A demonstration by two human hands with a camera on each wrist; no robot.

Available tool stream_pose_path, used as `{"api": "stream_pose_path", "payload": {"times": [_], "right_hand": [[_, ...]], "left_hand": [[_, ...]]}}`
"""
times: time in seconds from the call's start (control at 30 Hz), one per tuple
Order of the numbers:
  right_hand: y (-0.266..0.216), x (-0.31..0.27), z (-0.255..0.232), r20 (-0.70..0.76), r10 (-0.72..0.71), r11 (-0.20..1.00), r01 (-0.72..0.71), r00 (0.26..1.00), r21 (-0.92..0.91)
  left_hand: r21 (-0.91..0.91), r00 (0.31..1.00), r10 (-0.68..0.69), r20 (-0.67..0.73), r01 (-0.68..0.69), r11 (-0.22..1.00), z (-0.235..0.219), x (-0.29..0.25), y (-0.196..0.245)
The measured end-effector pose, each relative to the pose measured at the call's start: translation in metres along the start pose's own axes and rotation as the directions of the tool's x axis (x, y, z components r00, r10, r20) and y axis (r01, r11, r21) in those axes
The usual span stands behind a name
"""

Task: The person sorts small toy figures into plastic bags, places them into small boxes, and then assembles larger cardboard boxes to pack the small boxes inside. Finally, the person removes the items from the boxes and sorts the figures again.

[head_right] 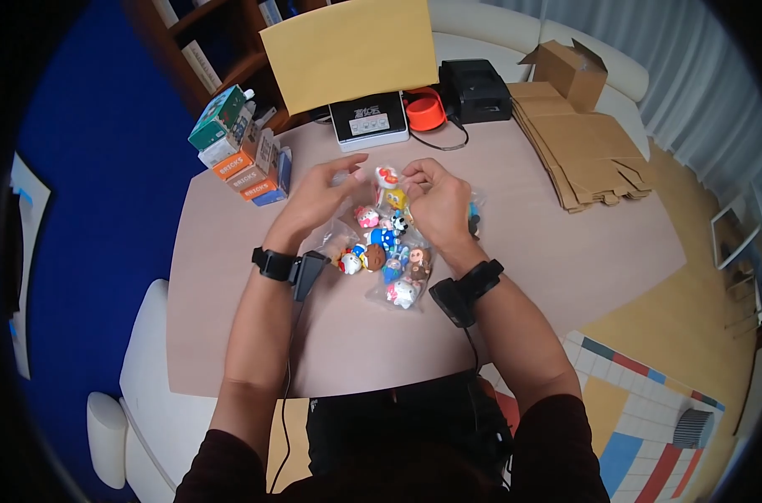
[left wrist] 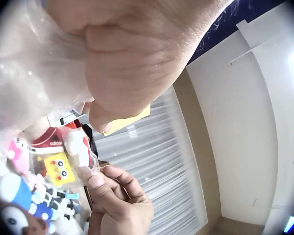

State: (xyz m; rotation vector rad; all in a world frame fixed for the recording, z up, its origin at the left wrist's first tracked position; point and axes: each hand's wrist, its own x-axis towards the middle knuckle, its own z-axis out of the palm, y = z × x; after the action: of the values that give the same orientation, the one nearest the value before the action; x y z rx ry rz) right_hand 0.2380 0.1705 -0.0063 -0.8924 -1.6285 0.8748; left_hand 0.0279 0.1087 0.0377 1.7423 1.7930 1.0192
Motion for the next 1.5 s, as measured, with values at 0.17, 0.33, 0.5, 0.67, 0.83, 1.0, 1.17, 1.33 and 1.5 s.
{"api": "stream_pose_path", "payload": {"times": [0.17, 0.33, 0.5, 0.67, 0.83, 1.0, 1.17, 1.33, 1.5], "right_hand": [[0.001, 0.0, -0.001, 0.021, -0.065, 0.995, 0.063, 0.998, 0.081], [0.005, 0.0, 0.003, 0.028, -0.143, 0.973, 0.135, 0.989, 0.186], [0.005, 0.002, 0.004, 0.028, -0.095, 0.954, 0.083, 0.995, 0.289], [0.005, 0.007, -0.001, 0.105, -0.127, 0.94, 0.086, 0.986, 0.329], [0.001, 0.004, -0.004, 0.091, 0.095, 0.97, -0.113, 0.991, 0.215], [0.001, 0.015, -0.017, 0.071, 0.082, 0.941, -0.101, 0.994, 0.324], [-0.002, 0.013, -0.013, 0.049, 0.124, 0.909, -0.134, 0.991, 0.395], [-0.012, 0.009, -0.013, 0.184, 0.002, 0.927, -0.071, 0.983, 0.369], [-0.001, 0.006, -0.009, 0.015, -0.133, 0.983, 0.13, 0.991, 0.131]], "left_hand": [[-0.374, 0.993, -0.087, 0.078, 0.11, 0.921, 0.015, 0.01, 0.005], [-0.545, 0.982, -0.186, 0.033, 0.174, 0.82, 0.015, 0.004, 0.012], [-0.418, 0.968, -0.099, -0.229, -0.006, 0.908, 0.022, -0.005, 0.022], [-0.493, 0.918, -0.131, -0.374, -0.077, 0.867, 0.035, -0.005, 0.021], [-0.467, 0.941, -0.087, -0.326, -0.081, 0.88, 0.035, -0.009, 0.027], [-0.344, 0.992, 0.023, -0.12, -0.063, 0.937, 0.026, -0.018, 0.052], [-0.276, 0.998, -0.029, -0.063, 0.01, 0.961, 0.028, -0.016, 0.046], [-0.458, 0.979, -0.079, -0.19, -0.017, 0.889, 0.026, -0.015, 0.044], [-0.428, 0.993, -0.03, -0.111, -0.02, 0.904, 0.027, -0.017, 0.047]]}}
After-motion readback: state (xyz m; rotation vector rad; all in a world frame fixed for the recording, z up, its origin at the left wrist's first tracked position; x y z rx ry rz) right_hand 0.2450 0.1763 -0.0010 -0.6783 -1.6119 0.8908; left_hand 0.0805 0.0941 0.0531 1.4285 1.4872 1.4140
